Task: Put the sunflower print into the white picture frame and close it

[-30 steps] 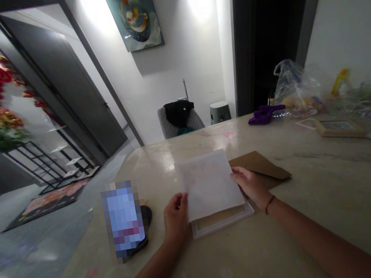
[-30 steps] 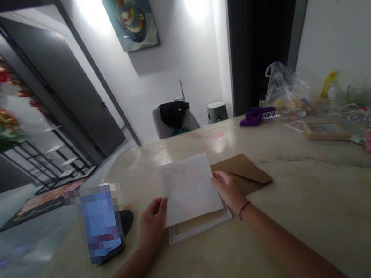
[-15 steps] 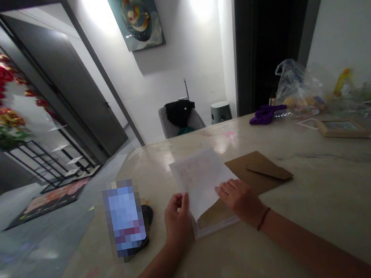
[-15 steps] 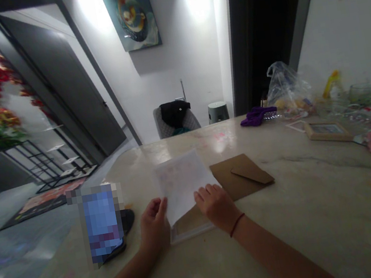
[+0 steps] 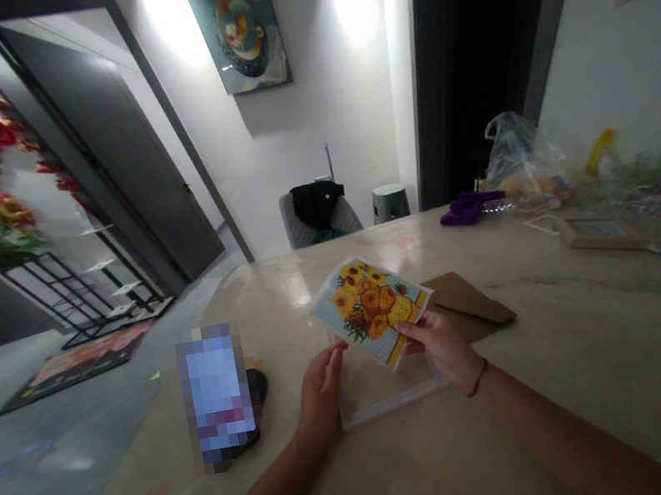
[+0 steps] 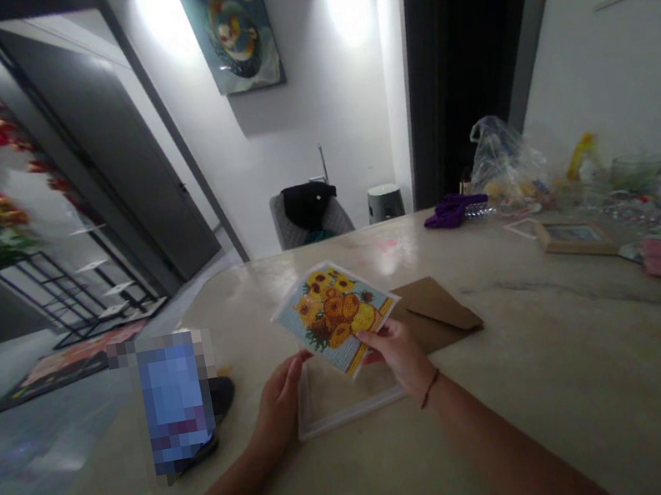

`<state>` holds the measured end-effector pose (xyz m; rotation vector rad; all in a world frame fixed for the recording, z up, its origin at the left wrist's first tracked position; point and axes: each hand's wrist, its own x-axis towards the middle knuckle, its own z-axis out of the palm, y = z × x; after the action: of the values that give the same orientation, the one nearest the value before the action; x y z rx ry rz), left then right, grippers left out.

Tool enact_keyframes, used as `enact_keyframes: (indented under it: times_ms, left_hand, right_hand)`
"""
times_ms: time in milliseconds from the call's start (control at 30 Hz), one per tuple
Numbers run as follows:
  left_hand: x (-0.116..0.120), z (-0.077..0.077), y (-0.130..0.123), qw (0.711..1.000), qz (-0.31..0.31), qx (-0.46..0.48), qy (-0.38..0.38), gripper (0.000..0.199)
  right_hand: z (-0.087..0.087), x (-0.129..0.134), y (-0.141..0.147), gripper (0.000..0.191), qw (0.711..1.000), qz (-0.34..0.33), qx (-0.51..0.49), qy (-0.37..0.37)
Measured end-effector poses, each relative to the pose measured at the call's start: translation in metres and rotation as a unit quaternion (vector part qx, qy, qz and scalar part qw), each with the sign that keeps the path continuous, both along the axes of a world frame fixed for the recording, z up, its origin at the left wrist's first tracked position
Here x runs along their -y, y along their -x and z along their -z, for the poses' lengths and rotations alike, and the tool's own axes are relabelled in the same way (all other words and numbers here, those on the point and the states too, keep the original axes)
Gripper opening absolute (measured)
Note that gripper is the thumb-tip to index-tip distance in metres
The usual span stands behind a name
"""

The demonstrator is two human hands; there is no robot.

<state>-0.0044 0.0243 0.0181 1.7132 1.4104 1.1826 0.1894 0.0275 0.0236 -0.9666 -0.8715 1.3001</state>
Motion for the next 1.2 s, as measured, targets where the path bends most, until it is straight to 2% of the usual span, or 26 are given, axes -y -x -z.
enact_keyframes:
  times_ms: [67, 200, 300, 467, 533, 633, 700, 800, 867, 967, 1033, 1200]
  left_hand:
    - [0.000, 0.002, 0.000, 1.000, 0.008, 0.016, -0.001, 0.040]
    - [0.000, 0.006, -0.001, 0.996, -0.019, 0.081, 0.016, 0.042]
    - [-0.002, 0.012, 0.000, 0.989, -0.010, 0.145, 0.033, 0.044]
    - [-0.004, 0.022, 0.000, 0.960, 0.067, 0.250, 0.104, 0.047]
    - [-0.005, 0.023, 0.001, 0.961, 0.078, 0.244, 0.106, 0.047]
    - [-0.007, 0.020, 0.003, 0.987, 0.047, 0.147, 0.053, 0.040]
    - [-0.009, 0.018, 0.005, 0.998, 0.018, 0.052, 0.015, 0.030]
    - [-0.013, 0.018, 0.006, 0.998, -0.030, -0.047, -0.022, 0.023]
    - [-0.014, 0.019, 0.006, 0.995, -0.064, -0.074, -0.033, 0.018]
    - [-0.013, 0.022, 0.006, 0.989, -0.097, -0.105, -0.035, 0.023]
    - [-0.012, 0.023, 0.006, 0.986, -0.091, -0.135, -0.036, 0.032]
    - [-0.013, 0.025, 0.008, 0.981, -0.067, -0.179, -0.044, 0.036]
  right_hand:
    - [0.001, 0.004, 0.006, 0.044, 0.999, -0.038, -0.008, 0.020]
    - [0.003, 0.009, 0.013, 0.042, 0.995, -0.074, 0.056, 0.028]
    - [0.003, 0.005, 0.007, 0.042, 0.997, -0.056, 0.061, -0.004]
    - [0.005, -0.005, -0.013, 0.043, 0.999, -0.003, 0.050, -0.009]
    - [0.006, -0.007, -0.021, 0.042, 0.998, -0.013, 0.068, -0.006]
    - [0.008, -0.010, -0.029, 0.038, 0.987, -0.018, 0.158, -0.014]
    - [0.011, -0.011, -0.032, 0.032, 0.963, 0.011, 0.267, -0.040]
    - [0.015, -0.011, -0.032, 0.024, 0.895, 0.065, 0.435, -0.075]
    - [0.018, -0.010, -0.031, 0.020, 0.854, 0.069, 0.510, -0.076]
    - [0.020, -0.009, -0.029, 0.014, 0.816, 0.055, 0.573, -0.055]
    - [0.020, -0.008, -0.026, 0.013, 0.799, 0.050, 0.597, -0.041]
    - [0.022, -0.006, -0.017, 0.035, 0.746, 0.074, 0.658, -0.069]
